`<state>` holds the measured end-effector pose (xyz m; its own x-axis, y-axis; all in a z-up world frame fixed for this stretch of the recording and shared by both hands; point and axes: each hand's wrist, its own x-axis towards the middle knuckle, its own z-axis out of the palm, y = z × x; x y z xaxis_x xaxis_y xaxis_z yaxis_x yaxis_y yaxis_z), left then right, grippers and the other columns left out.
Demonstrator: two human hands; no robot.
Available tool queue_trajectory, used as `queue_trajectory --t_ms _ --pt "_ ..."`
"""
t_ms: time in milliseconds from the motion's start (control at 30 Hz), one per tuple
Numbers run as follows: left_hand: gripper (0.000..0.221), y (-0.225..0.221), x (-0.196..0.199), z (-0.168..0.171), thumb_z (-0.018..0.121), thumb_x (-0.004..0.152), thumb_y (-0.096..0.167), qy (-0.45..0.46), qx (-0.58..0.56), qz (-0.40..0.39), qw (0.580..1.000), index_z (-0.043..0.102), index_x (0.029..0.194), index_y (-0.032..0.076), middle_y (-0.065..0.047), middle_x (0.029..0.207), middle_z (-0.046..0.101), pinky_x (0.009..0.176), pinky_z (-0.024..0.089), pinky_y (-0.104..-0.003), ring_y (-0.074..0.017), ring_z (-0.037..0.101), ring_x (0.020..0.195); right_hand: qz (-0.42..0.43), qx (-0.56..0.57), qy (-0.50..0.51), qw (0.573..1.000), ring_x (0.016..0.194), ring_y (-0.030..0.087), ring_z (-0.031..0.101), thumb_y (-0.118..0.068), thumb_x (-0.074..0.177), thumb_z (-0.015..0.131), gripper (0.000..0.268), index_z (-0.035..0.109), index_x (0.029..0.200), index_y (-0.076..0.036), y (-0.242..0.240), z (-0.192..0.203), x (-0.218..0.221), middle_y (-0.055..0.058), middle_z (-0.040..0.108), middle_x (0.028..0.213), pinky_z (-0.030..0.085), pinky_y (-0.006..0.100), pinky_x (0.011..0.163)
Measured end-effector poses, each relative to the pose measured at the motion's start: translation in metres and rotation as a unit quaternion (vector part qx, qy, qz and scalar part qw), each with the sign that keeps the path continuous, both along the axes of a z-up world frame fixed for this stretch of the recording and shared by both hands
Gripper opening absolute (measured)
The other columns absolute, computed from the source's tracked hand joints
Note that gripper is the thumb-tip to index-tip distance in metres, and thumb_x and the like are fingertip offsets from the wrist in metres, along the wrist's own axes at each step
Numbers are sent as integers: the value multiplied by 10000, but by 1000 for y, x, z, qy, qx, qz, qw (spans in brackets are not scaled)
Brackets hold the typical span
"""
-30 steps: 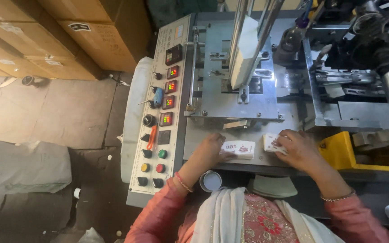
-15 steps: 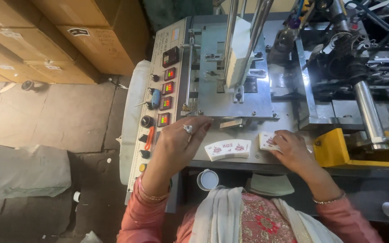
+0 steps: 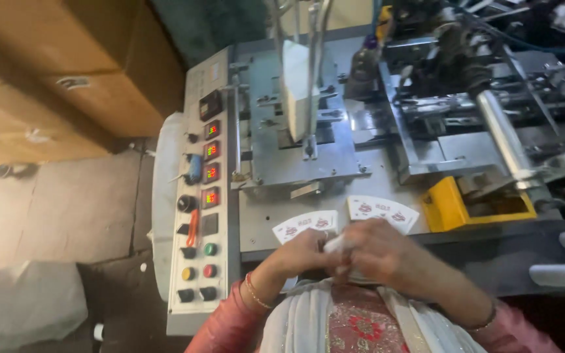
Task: Manual sorting and preparation of paper cup blanks followed by organizing finished cups into a collection box.
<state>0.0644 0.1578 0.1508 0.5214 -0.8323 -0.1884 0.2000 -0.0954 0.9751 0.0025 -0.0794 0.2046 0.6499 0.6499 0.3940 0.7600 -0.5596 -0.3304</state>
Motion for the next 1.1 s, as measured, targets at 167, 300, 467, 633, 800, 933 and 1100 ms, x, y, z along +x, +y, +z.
queue_trajectory --t_ms 167,300,467,633,800,933,1100 --pt "261 -5 -18 -20 683 935 261 -189 129 -31 973 746 1007 18 -142 810 745 679 586 -314 -174 729 705 -4 38 83 996 1187 314 597 -254 747 829 300 693 959 -91 -13 -18 0 123 662 1219 487 484 957" --pt "302 1 -20 -27 654 962 289 -298 59 -75 950 734 1073 19 -135 850 735 722 559 -345 -220 718 758 -18 -86 250 964 982 280 676 -306 863 780 264 703 1002 -96 -21 -57 -3 75 700 972 524 430 855" --pt "440 -7 -19 -9 690 891 414 -194 122 -149 962 727 1072 15 -164 841 734 697 545 -385 -275 718 765 68 -183 115 974 868 266 659 -259 806 748 219 682 933 -93 -7 -20 -18 54 670 867 510 431 778" --pt "540 -8 -38 -39 715 816 486 -166 145 -64 973 732 1062 6 -201 879 744 718 547 -413 -339 726 809 91 -115 7 989 905 278 665 -224 729 735 289 664 950 -54 -4 -30 -12 74 667 906 510 428 794" --pt "660 -7 -48 -57 786 740 523 -304 129 55 942 717 1160 19 -233 986 722 807 550 -440 -400 709 922 -10 -74 143 987 902 331 665 -392 818 751 352 708 939 -64 3 -51 0 133 694 965 524 427 762" --pt "610 -5 -51 -71 751 733 477 -280 142 33 949 729 1174 57 -239 937 721 800 556 -437 -386 718 887 -128 -126 162 970 768 327 674 -370 868 701 290 693 777 -95 19 -72 -8 109 693 781 529 462 688" --pt "471 -8 -55 -85 706 777 328 -223 143 30 964 729 1169 68 -229 880 729 821 579 -406 -342 745 847 -139 -118 110 977 616 294 673 -356 919 652 276 713 748 -148 25 -102 -7 77 697 661 514 449 585"
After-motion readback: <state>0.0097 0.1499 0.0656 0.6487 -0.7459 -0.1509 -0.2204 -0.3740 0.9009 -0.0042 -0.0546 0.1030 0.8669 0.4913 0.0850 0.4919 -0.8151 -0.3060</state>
